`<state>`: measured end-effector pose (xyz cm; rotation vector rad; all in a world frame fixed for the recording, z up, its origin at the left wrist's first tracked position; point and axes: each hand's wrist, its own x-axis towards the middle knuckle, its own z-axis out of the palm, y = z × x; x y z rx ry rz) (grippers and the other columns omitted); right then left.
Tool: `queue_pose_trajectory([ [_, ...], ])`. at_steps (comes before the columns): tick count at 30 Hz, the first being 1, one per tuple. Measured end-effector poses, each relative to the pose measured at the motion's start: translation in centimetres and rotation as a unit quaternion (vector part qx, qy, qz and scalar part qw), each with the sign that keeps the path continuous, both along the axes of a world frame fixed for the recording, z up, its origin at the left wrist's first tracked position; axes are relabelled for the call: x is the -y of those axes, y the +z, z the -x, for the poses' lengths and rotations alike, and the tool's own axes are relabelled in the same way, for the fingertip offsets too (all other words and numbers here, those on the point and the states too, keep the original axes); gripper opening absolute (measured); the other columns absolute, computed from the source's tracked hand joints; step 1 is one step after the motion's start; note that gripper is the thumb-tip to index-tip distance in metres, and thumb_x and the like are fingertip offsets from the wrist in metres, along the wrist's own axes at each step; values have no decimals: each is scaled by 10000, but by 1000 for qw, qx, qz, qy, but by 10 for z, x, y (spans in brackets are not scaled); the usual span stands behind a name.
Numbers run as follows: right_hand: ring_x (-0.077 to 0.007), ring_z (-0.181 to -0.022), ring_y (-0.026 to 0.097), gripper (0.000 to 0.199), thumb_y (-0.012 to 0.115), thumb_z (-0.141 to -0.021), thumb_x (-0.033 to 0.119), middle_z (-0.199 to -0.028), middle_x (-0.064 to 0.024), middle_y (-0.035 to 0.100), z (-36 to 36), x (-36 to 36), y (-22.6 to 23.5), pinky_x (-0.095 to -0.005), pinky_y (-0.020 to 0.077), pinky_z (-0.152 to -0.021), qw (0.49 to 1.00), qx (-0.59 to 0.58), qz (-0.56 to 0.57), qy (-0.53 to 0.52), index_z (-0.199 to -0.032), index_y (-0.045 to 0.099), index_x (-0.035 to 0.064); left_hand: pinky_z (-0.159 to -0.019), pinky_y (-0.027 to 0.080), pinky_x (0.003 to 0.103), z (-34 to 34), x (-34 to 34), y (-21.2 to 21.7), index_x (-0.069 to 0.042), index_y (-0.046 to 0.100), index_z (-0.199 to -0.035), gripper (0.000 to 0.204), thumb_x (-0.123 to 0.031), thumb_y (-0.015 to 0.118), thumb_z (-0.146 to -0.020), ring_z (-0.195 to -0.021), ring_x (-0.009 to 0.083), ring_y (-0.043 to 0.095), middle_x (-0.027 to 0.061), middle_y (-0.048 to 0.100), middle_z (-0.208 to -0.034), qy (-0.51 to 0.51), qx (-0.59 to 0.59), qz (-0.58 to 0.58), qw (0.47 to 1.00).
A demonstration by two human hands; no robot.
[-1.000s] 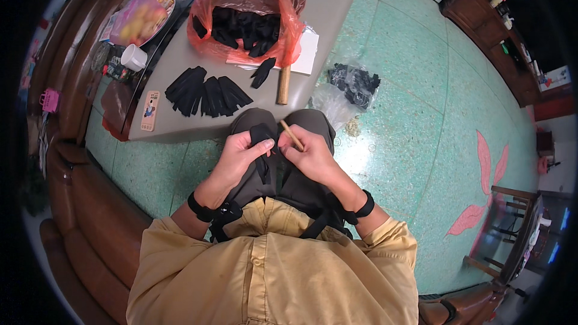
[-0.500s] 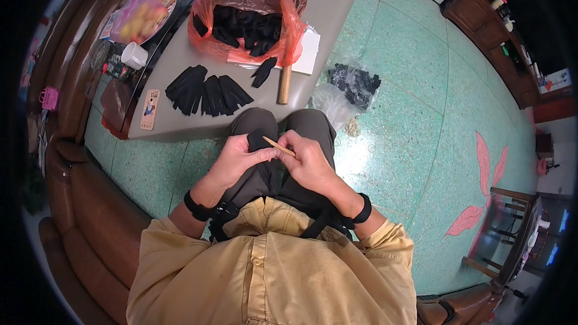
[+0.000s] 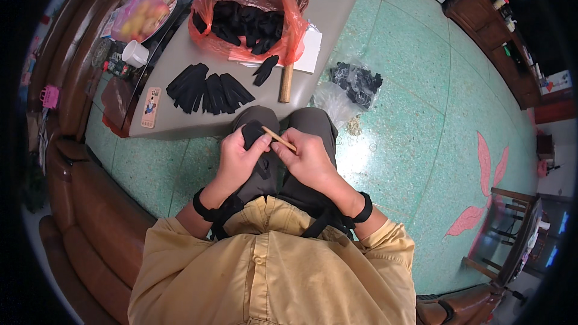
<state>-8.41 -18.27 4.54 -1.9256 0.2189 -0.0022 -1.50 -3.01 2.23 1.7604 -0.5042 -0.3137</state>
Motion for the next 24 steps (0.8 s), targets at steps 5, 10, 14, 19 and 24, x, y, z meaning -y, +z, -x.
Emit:
queue_pose_trajectory([
  [5, -181, -487, 476, 182, 635, -816, 144, -552, -153, 495, -3, -1, 15, -341, 392, -491, 999, -9, 40, 11, -785, 575, -26, -600, 464, 231, -10, -3, 5, 7, 603, -870, 84, -66, 561, -875, -617, 96, 558, 32, 611, -739, -34, -338, 196, 920],
  [10, -135, -512, 474, 202, 645, -824, 167, -559, -95, 523, -4, 9, -5, -311, 390, -499, 999, -46, -10, 6, -779, 590, -23, -671, 470, 246, -6, -6, -4, 5, 595, -903, 68, -49, 564, -874, -693, 114, 573, 40, 610, -799, -129, -305, 205, 921],
  [14, -44, -574, 432, 166, 664, -830, 150, -623, 29, 523, 0, 15, -16, -231, 353, -513, 985, -59, -164, 14, -777, 599, 6, -673, 470, 245, -10, -9, 1, 10, 596, -906, 71, -47, 572, -871, -710, 110, 579, 42, 612, -804, -102, -307, 167, 932],
  [19, -52, -563, 398, 186, 673, -822, 158, -575, 19, 483, 3, 11, -23, -245, 340, -491, 991, -61, -119, 4, -765, 581, 7, -634, 473, 236, -8, -7, 3, 16, 606, -902, 97, -74, 577, -879, -673, 103, 582, 50, 625, -794, -113, -283, 134, 943],
  [24, -72, -539, 399, 202, 656, -826, 166, -546, -29, 461, 2, 8, -10, -260, 348, -484, 998, -52, -44, 18, -756, 565, 0, -647, 451, 213, -7, -8, 3, 1, 596, -858, 80, -76, 587, -874, -698, 82, 569, 27, 596, -752, -105, -307, 106, 940],
])
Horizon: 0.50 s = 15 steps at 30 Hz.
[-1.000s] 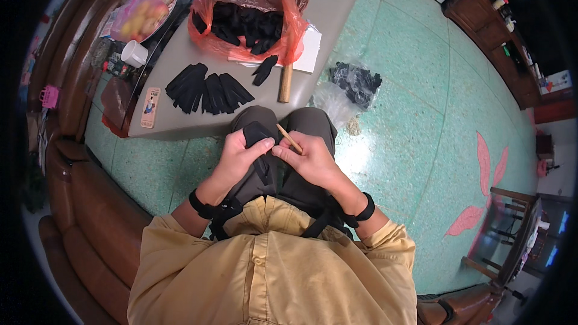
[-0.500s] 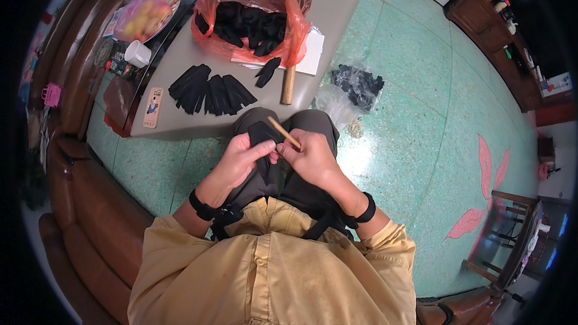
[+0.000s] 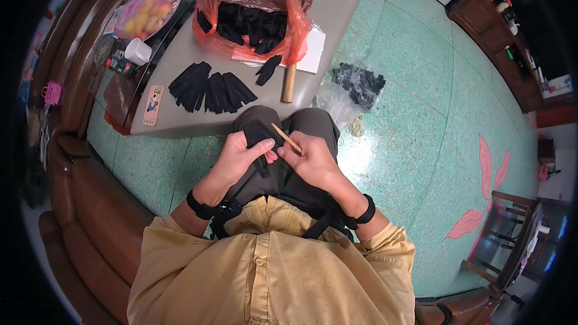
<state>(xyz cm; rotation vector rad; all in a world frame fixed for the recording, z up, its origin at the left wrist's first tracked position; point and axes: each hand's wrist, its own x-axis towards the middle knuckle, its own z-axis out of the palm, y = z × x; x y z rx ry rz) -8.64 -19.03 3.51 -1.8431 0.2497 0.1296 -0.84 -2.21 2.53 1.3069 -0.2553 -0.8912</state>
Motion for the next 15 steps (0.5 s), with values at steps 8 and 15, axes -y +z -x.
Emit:
queue_pose_trajectory([
  [8, -64, -643, 507, 194, 662, -836, 159, -687, 24, 558, -6, 2, -4, -225, 427, -602, 978, 36, -188, -80, -926, 577, 9, -647, 478, 242, 2, 1, -4, 1, 611, -884, 72, -63, 611, -851, -696, 104, 588, 49, 623, -801, 54, 22, 36, 998],
  [15, -67, -688, 587, 274, 673, -826, 122, -750, -44, 634, 8, 5, -8, -193, 440, -659, 965, -63, -251, -34, -996, 565, -64, -648, 484, 253, -1, 1, -1, -1, 609, -881, 84, -81, 602, -860, -701, 118, 596, 53, 627, -789, 66, -11, 47, 997],
])
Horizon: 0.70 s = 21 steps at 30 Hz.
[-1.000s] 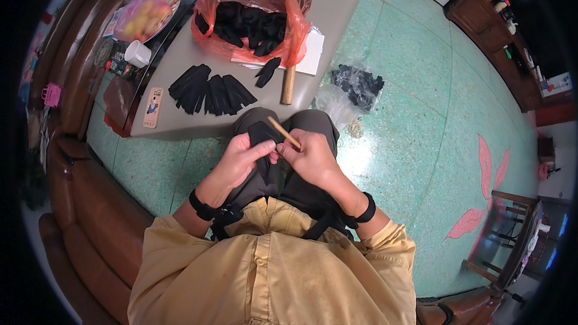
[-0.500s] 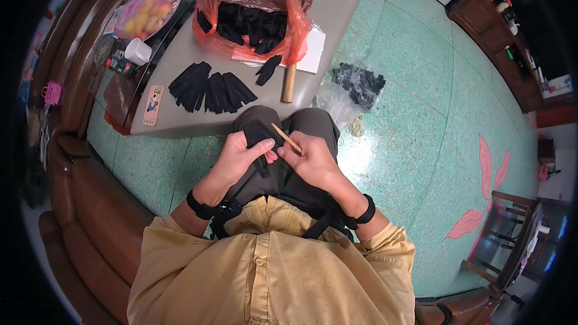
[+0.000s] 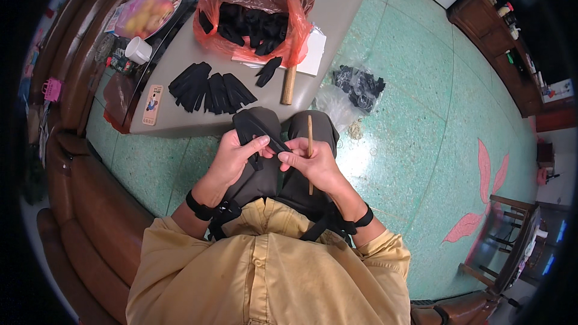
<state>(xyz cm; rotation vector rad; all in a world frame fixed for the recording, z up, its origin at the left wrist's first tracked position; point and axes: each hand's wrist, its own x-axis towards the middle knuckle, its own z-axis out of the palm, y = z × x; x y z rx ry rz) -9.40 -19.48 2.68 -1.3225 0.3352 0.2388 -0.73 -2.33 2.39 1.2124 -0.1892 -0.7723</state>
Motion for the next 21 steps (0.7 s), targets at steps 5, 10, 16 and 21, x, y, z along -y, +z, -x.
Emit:
queue_pose_trajectory([
  [5, -45, -609, 532, 229, 654, -841, 126, -698, -39, 620, 1, -2, 5, -176, 376, -528, 1000, -8, 17, 4, -968, 580, -50, -638, 468, 257, -1, -1, 2, 0, 598, -881, 105, -103, 575, -877, -699, 130, 594, 62, 622, -784, -7, -6, 8, 1000],
  [10, -33, -491, 419, 194, 621, -861, 142, -641, -18, 586, 5, -4, -6, -186, 277, -428, 997, 23, -71, 21, -959, 592, -24, -592, 442, 253, -1, 1, 10, -11, 597, -845, 98, -106, 585, -867, -651, 127, 569, 54, 608, -751, -30, -110, 65, 991],
  [16, -33, -485, 406, 195, 611, -871, 169, -739, -42, 601, 1, 0, -6, -184, 259, -410, 996, 27, -88, 16, -944, 596, -12, -582, 440, 245, 4, 8, 4, -17, 591, -828, 82, -93, 605, -853, -633, 120, 561, 44, 596, -722, 17, -147, 84, 985],
  [21, -11, -511, 409, 181, 578, -895, 181, -705, -4, 616, 0, -13, 1, -172, 292, -453, 991, 123, 20, -40, -935, 605, 6, -598, 446, 251, 0, 4, 4, -23, 593, -860, 51, -72, 603, -853, -673, 118, 574, 49, 605, -759, 74, -27, 48, 996],
])
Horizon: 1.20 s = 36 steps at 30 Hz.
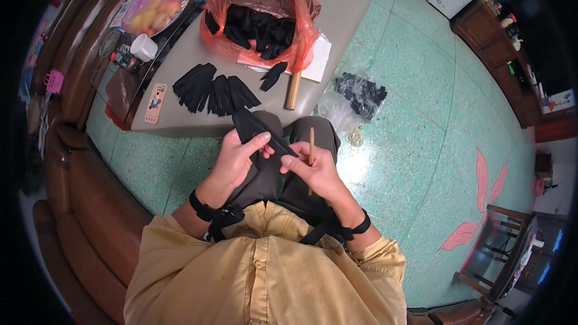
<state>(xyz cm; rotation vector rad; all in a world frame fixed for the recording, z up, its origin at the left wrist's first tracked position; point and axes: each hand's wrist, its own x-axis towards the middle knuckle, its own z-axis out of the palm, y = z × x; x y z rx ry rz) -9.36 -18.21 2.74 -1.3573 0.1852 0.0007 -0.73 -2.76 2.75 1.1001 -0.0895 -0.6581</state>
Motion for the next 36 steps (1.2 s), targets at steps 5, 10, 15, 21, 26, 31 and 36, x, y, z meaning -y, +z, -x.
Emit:
queue_pose_trajectory([
  [5, -13, -484, 383, 191, 525, -924, 198, -738, -16, 647, 1, 6, 6, -180, 278, -426, 996, -76, -8, 46, -945, 602, 24, -615, 464, 248, -3, -7, 8, 6, 605, -851, 74, -66, 619, -842, -685, 141, 601, 75, 621, -761, -59, -28, -16, 998],
  [10, -10, -504, 381, 195, 532, -921, 206, -733, -9, 639, -2, 8, 4, -176, 272, -438, 992, -104, -56, 41, -936, 608, 28, -591, 479, 266, -2, -7, 10, 24, 615, -831, 68, -35, 645, -813, -680, 166, 623, 94, 626, -758, -57, -1, -11, 998],
  [15, -15, -580, 421, 187, 559, -907, 191, -751, 12, 611, -3, 4, 10, -176, 320, -502, 996, -86, -16, 17, -930, 611, 13, -571, 465, 248, -4, -6, 13, 20, 618, -808, 81, -50, 659, -808, -640, 142, 602, 79, 616, -712, -53, 28, -45, 997],
  [21, -39, -690, 493, 126, 611, -866, 117, -753, 26, 579, -6, 9, 6, -190, 399, -631, 995, -70, 50, 48, -904, 601, -3, -552, 452, 232, -7, -5, 12, 11, 614, -778, 97, -63, 669, -806, -605, 121, 582, 53, 591, -666, -80, 84, -127, 985],
  [26, -41, -695, 502, 71, 636, -836, 68, -786, 29, 574, -4, 4, 5, -195, 398, -624, 998, -63, 13, -24, -864, 604, 11, -553, 459, 227, -6, -5, 14, 14, 614, -784, 92, -58, 664, -811, -615, 122, 592, 55, 599, -701, -89, 19, -42, 995],
  [31, -145, -665, 563, 153, 691, -742, 6, -831, -58, 569, -3, -5, 9, -242, 447, -601, 950, 119, 274, -87, -874, 614, 3, -571, 474, 231, -6, -4, 8, 25, 623, -814, 77, -47, 653, -818, -642, 126, 605, 60, 614, -737, -65, 74, -89, 991],
  [36, -207, -684, 593, 173, 700, -718, 0, -829, -97, 578, 3, -14, 17, -274, 469, -590, 919, 111, 357, -122, -874, 624, 4, -570, 475, 224, -3, -4, 7, 29, 634, -810, 85, -52, 659, -816, -630, 94, 584, 45, 617, -718, -53, 105, -102, 988],
])
